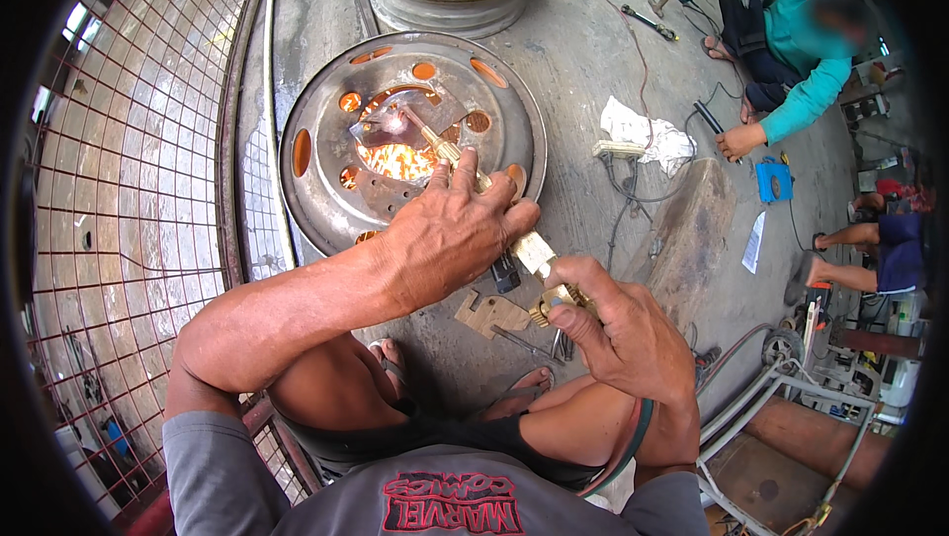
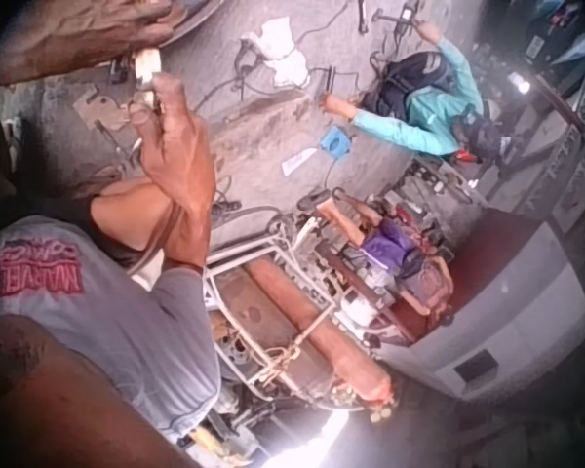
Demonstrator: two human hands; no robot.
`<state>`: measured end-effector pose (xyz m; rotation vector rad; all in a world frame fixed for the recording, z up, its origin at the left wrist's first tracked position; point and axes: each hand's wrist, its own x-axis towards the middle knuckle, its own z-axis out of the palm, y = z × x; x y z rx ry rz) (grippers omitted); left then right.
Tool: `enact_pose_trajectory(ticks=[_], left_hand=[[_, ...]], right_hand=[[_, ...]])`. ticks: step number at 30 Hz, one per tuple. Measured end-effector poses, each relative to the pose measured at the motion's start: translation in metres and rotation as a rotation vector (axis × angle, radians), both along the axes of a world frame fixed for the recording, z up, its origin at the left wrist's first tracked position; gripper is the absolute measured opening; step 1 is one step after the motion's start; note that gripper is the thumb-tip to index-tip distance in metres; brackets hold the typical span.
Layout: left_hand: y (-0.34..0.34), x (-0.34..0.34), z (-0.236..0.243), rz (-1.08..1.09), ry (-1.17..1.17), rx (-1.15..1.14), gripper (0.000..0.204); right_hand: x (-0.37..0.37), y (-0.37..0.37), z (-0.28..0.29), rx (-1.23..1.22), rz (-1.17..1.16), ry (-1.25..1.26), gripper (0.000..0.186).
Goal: The person uses a welding torch to heat and weld a metal part attached to a car wheel rim. They adjust the torch and reposition the part while seated on the floor in a workshop environment.
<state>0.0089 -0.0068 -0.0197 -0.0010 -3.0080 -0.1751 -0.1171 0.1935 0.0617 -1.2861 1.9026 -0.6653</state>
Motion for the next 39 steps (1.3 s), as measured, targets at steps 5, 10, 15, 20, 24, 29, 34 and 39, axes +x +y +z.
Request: enact_pose_trajectory(ticks=[5, 10, 15, 20, 24, 29, 34, 39], left_hand=[[0.0, 0.0, 0.002, -0.002, -0.029, 0.008, 0.045], [0.001, -0.001, 0.002, -0.007, -0.046, 0.011, 0.048], [0.002, -0.001, 0.002, -0.002, -0.059, 0.003, 0.048], [0.001, -0.001, 0.003, -0.012, -0.069, 0.018, 0.047], [0.002, 0.0, 0.0, -0.001, -0.044, 0.017, 0.046], [0.003, 0.0, 0.001, 0.0, -0.031, -0.001, 0.044], [0.004, 0.001, 0.0, 0.012, -0.007, -0.013, 0.044], [0.003, 0.001, -0.001, 0.007, -0.002, -0.007, 0.045]], right_hand=[[-0.001, 0.002, -0.003, -0.01, 0.001, -0.018, 0.039], [-0.001, 0.004, -0.004, -0.02, -0.001, -0.024, 0.04], [-0.002, 0.003, -0.003, -0.015, 0.008, -0.014, 0.04], [-0.002, 0.004, -0.003, -0.016, 0.01, -0.013, 0.039], [-0.001, 0.001, 0.006, 0.09, -0.026, -0.033, 0.031], [-0.001, 0.003, 0.003, 0.059, -0.017, -0.024, 0.032], [-0.002, 0.004, -0.005, -0.031, 0.025, -0.011, 0.036], [-0.003, 0.004, -0.005, -0.036, 0.035, -0.009, 0.036]])
